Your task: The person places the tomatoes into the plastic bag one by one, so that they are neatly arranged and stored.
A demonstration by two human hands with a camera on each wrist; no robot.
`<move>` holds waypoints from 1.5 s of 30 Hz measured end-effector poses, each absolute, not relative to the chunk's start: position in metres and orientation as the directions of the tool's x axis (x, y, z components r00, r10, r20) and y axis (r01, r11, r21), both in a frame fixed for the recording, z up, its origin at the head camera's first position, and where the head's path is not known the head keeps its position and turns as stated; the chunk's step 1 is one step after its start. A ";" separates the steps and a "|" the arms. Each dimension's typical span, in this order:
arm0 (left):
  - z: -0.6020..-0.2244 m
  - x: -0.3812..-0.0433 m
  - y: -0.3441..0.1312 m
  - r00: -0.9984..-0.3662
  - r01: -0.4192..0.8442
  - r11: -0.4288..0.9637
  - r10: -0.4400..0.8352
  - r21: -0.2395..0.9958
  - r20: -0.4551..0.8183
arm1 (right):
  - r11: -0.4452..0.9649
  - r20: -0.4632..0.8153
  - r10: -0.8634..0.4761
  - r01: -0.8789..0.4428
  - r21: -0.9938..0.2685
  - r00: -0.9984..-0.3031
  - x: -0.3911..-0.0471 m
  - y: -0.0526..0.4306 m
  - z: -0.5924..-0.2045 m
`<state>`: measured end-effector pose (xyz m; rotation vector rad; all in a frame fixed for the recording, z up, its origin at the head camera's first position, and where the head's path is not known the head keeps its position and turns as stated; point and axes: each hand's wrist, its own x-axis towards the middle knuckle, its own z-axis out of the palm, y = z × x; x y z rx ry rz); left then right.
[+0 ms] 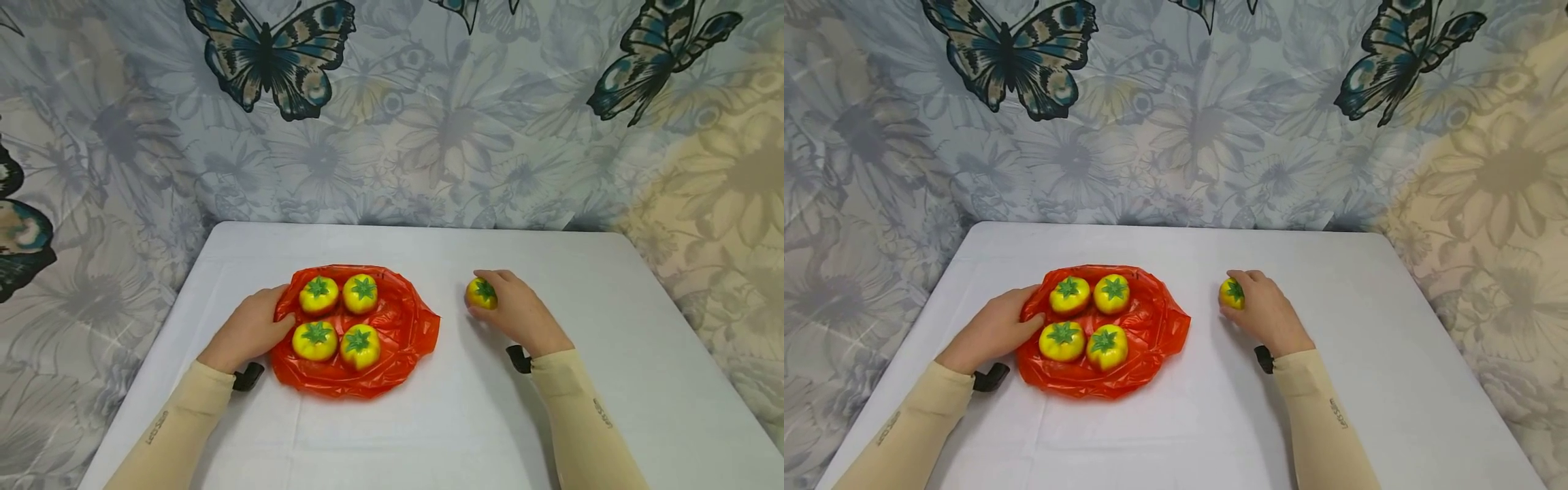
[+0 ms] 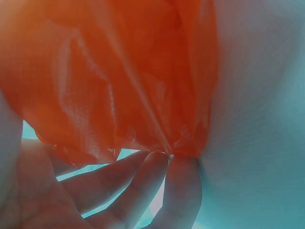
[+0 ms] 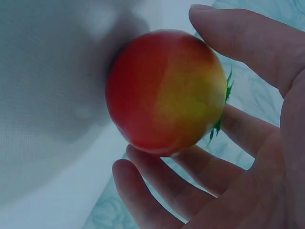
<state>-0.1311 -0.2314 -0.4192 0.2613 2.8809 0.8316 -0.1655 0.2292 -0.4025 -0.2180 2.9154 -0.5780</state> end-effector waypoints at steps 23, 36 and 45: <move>-0.419 -0.132 -0.232 -0.976 0.110 0.841 0.192 0.530 -0.102 | 0.891 -0.069 -0.249 -0.201 -0.407 -0.966 -0.160 0.203 -0.387; -0.418 -0.132 -0.233 -0.978 0.116 0.843 0.188 0.526 -0.086 | 0.853 -0.041 -0.356 -0.306 -0.422 -0.934 -0.156 0.145 -0.359; -0.421 -0.132 -0.234 -0.978 0.108 0.838 0.185 0.535 -0.092 | 0.826 -0.039 -0.426 -0.371 -0.423 -0.904 -0.149 0.112 -0.355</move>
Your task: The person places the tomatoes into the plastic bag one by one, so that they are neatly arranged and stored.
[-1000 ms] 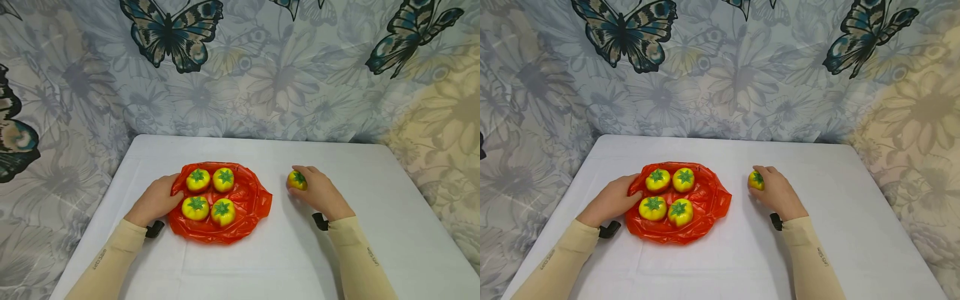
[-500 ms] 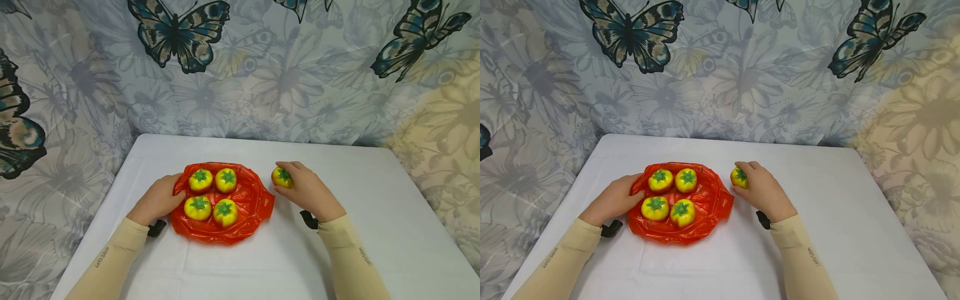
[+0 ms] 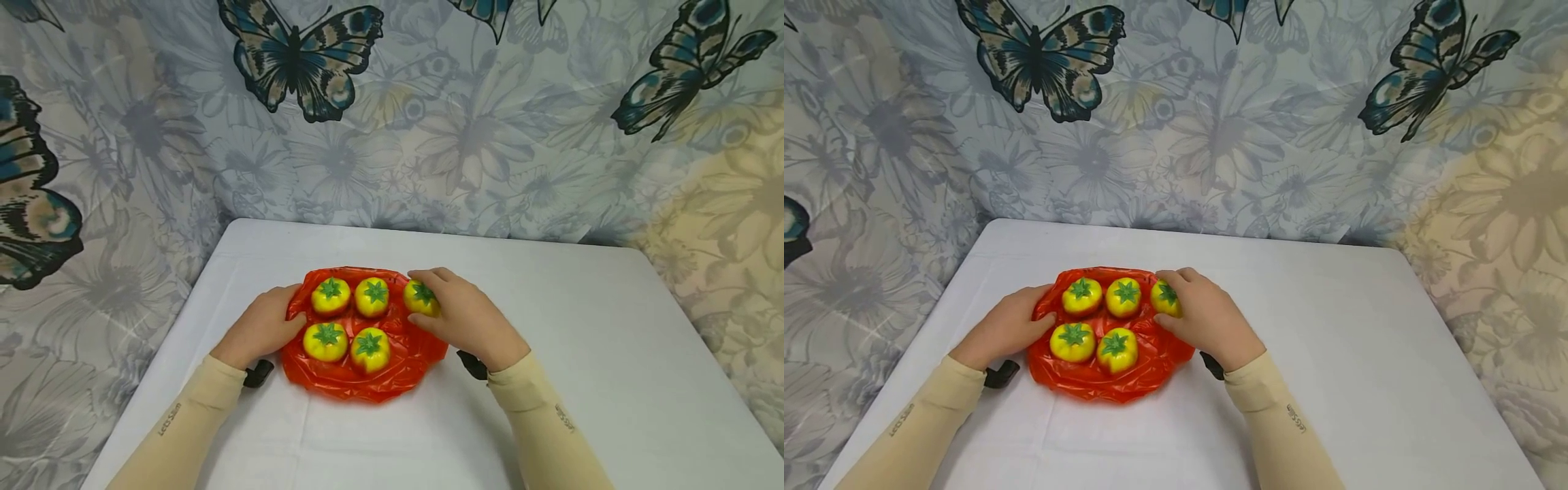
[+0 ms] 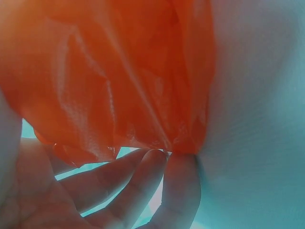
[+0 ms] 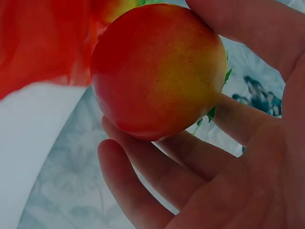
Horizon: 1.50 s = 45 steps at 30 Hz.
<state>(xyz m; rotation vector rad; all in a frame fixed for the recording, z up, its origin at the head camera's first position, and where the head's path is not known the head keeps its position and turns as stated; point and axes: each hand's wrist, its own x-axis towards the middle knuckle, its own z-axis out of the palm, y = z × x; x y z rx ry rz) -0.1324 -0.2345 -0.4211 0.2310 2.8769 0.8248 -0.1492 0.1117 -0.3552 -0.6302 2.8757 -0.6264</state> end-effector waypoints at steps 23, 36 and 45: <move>-0.423 -0.133 -0.232 -0.978 0.134 0.844 0.197 0.520 -0.068 | 0.810 -0.124 -0.493 -0.402 -0.427 -0.861 -0.150 0.090 -0.383; -0.424 -0.134 -0.234 -0.980 0.128 0.844 0.189 0.520 -0.066 | 0.803 -0.136 -0.520 -0.428 -0.414 -0.843 -0.156 0.086 -0.395; -0.424 -0.134 -0.234 -0.980 0.128 0.845 0.188 0.519 -0.064 | 0.800 -0.134 -0.534 -0.448 -0.400 -0.835 -0.157 0.082 -0.400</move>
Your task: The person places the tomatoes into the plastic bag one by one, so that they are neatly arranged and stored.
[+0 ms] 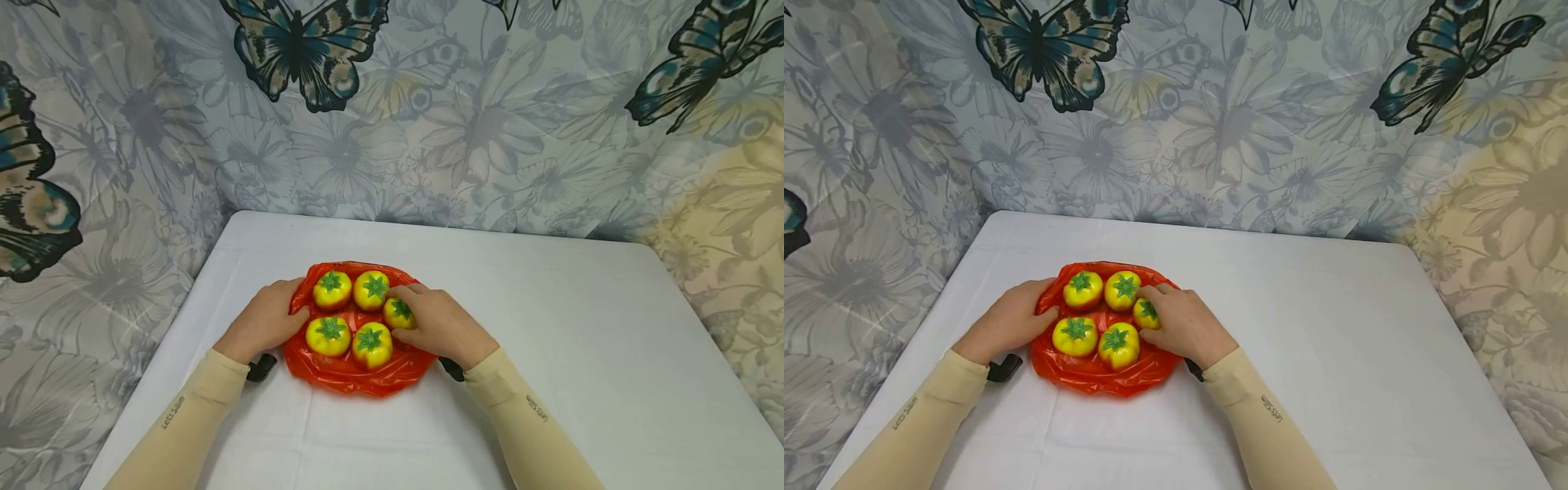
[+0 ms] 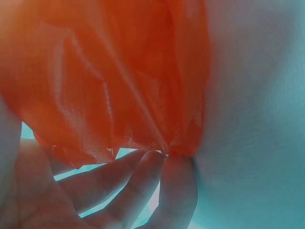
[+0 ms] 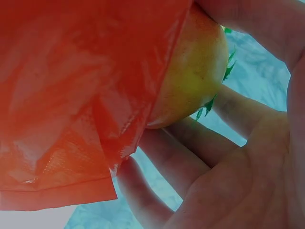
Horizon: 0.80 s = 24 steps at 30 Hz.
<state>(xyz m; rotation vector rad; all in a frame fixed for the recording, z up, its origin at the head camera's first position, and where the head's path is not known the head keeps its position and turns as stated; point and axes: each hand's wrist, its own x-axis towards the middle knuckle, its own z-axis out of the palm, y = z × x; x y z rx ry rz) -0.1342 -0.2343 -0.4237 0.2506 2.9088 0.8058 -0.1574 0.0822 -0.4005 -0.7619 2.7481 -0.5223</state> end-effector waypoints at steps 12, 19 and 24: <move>-0.428 -0.138 -0.232 -0.977 0.131 0.824 0.203 0.552 -0.070 | 0.812 -0.147 -0.516 -0.426 -0.399 -0.844 -0.155 0.086 -0.399; -0.428 -0.130 -0.251 -0.967 0.029 0.805 0.173 0.592 -0.188 | 0.803 -0.093 -0.510 -0.435 -0.406 -0.855 -0.143 0.103 -0.392; -0.419 -0.112 -0.275 -0.982 -0.027 0.834 0.082 0.551 -0.171 | 0.842 -0.032 -0.446 -0.407 -0.355 -0.895 -0.141 0.149 -0.386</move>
